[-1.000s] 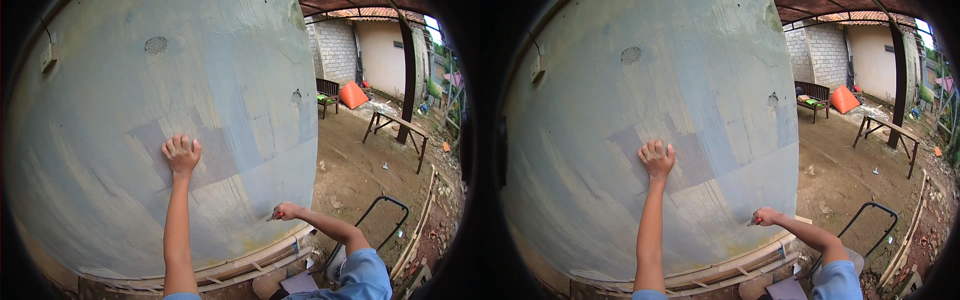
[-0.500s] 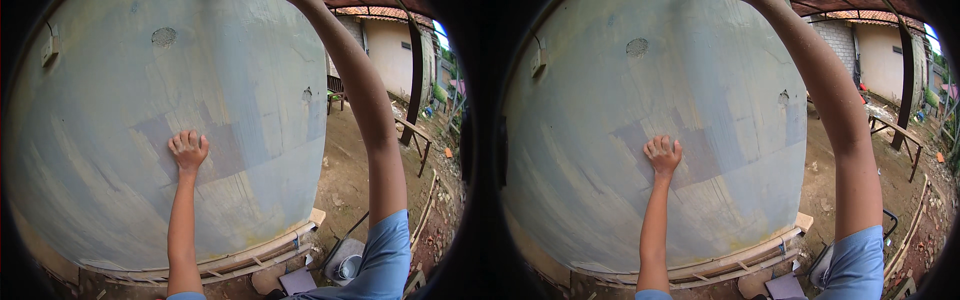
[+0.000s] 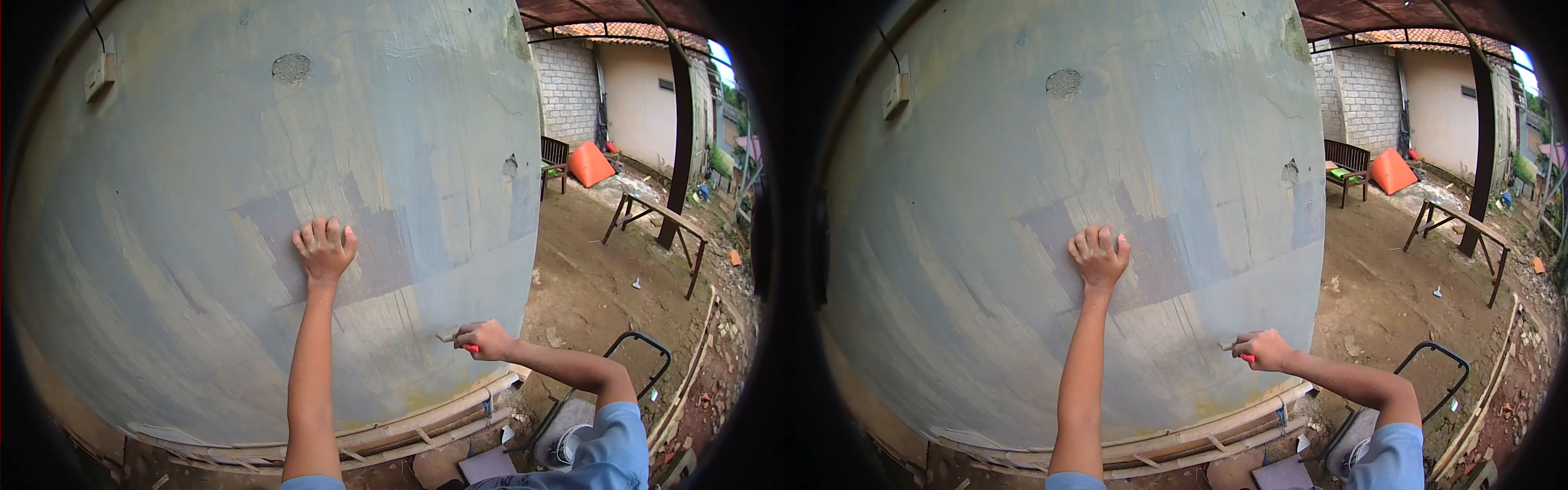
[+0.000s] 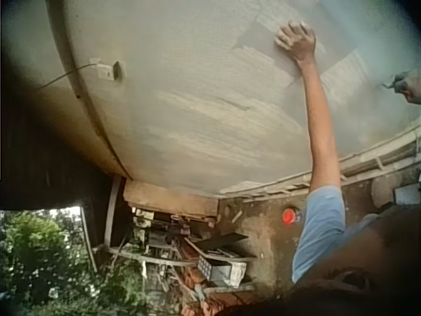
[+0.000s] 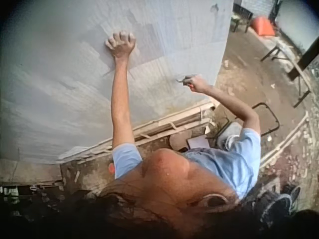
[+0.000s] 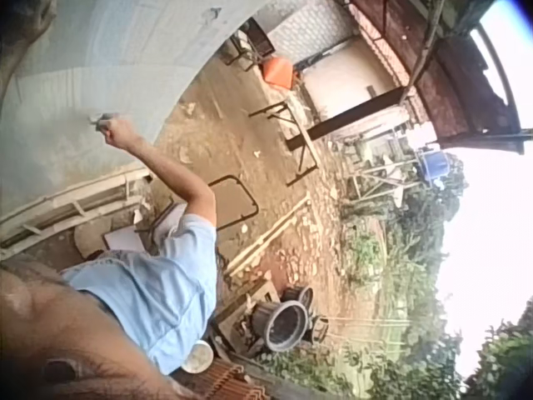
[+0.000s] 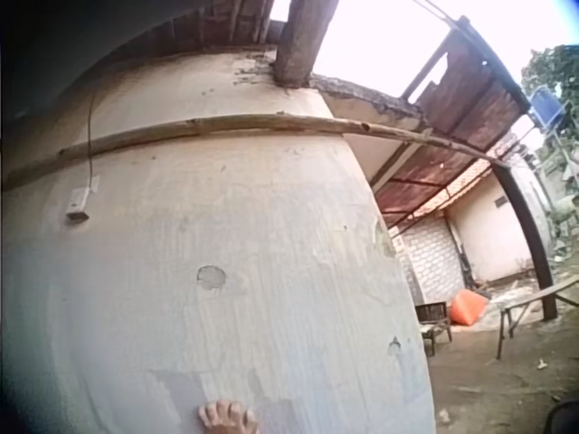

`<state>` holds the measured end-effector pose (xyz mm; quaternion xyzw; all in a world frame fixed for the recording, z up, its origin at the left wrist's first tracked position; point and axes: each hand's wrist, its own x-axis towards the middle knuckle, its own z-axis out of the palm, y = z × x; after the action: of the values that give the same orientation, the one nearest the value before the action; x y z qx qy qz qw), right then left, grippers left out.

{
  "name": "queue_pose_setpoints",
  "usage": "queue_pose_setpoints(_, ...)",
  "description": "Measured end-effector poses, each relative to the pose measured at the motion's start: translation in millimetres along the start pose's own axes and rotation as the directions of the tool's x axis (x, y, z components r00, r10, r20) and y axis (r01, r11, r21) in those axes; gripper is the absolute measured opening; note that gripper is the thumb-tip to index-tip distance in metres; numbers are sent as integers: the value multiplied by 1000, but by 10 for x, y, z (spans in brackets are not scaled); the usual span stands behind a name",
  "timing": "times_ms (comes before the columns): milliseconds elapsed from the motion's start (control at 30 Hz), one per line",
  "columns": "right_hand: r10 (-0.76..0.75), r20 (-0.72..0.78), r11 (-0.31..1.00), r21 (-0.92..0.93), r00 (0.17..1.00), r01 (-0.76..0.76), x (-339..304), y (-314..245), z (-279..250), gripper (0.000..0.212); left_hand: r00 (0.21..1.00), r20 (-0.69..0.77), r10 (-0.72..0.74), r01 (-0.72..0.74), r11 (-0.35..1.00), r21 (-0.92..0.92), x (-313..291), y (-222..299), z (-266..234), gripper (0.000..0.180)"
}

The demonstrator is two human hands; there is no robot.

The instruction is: The person applies paint to a concrete wall using a brush, periodically dipping the tool into a metal bucket sitting on a chair and using their other hand to steady themselves against the surface.

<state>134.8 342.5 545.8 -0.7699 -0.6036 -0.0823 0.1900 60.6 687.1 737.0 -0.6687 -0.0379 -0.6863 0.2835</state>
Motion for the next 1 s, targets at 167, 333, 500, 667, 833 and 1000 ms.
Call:
queue_pose_setpoints(167,10,285,997,67,959,-31,-14,268,726,28,1000,-1,-6,6,1000,0,30,45,13,28)
queue_pose_setpoints(333,-127,13,971,207,992,122,1128,179,-882,20,1000,18,6,-6,1000,0,12,-57,-8,28)
queue_pose_setpoints(500,-164,-154,979,93,974,180,1958,-428,-3345,16,999,43,1,-1,1000,-10,-9,-73,0,29)
queue_pose_setpoints(667,-390,-640,917,-208,662,340,2363,-952,-4789,12,1000,-1,-2,1,1000,-26,24,21,33,29)
queue_pose_setpoints(833,-597,-755,784,-477,272,397,2501,-947,-4616,15,1000,-2,-5,5,1000,-28,42,46,52,28)
queue_pose_setpoints(1000,-549,-629,811,-560,551,169,2011,-98,-2269,21,1000,5,7,-7,1000,-3,-21,-120,14,28)
